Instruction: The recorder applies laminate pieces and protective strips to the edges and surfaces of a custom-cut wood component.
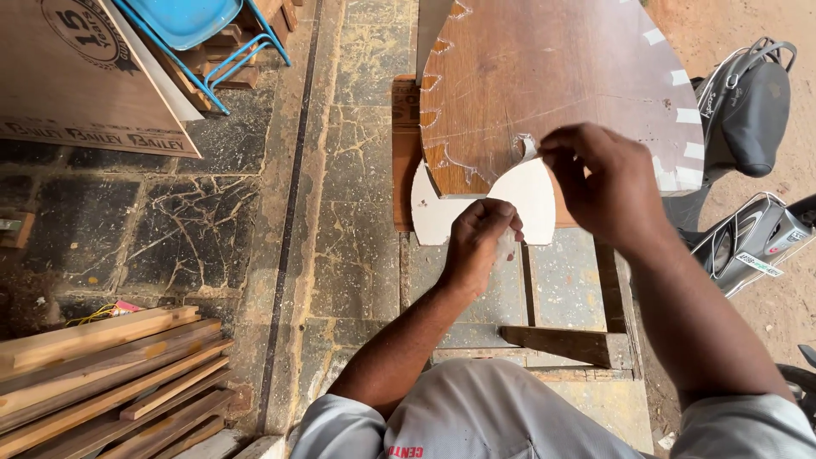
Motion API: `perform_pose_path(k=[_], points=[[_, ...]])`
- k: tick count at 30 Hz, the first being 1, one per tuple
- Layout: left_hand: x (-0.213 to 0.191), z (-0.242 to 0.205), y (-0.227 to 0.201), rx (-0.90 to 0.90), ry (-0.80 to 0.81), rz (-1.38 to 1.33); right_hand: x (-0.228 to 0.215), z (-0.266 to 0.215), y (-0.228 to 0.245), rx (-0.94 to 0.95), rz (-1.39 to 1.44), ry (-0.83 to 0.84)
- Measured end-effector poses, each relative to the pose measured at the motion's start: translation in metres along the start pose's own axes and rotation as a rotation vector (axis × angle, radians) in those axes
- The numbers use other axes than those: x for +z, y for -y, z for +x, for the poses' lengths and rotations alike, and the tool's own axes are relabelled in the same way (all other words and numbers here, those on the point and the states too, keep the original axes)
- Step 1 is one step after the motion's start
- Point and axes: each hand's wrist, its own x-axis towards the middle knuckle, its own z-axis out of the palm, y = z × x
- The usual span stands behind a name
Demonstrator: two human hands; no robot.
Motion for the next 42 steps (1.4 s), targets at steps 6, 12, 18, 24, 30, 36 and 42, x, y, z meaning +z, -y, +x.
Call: perform_pose_path(k=[6,12,18,24,30,36,42], points=[[0.006,0.003,-0.002,0.037,0.075,0.088,-0.009,0.043,-0.005,-0.336,-0.498,0.187],[0.012,0.01,-0.024,0.007,0.039,0.038,-0.014,0.052,-0.01,-0.322,-0.535,0.33],[0.017,0.008,-0.033,-0.048,0.008,0.057,-0.01,0.073,-0.008,-0.362,-0.49,0.449],[0.019,0.007,-0.041,-0.071,-0.007,0.084,-0.007,0.084,-0.012,-0.419,-0.511,0.624],[0.02,0.011,-0.041,-0.094,-0.016,0.081,-0.011,0.06,-0.022,-0.415,-0.419,0.451],[0.024,0.011,-0.039,-0.114,-0.047,0.083,-0.006,0.044,-0.024,-0.397,-0.331,0.286],[0.021,0.011,-0.039,-0.067,-0.044,0.095,-0.012,0.038,-0.032,-0.448,-0.248,0.288]])
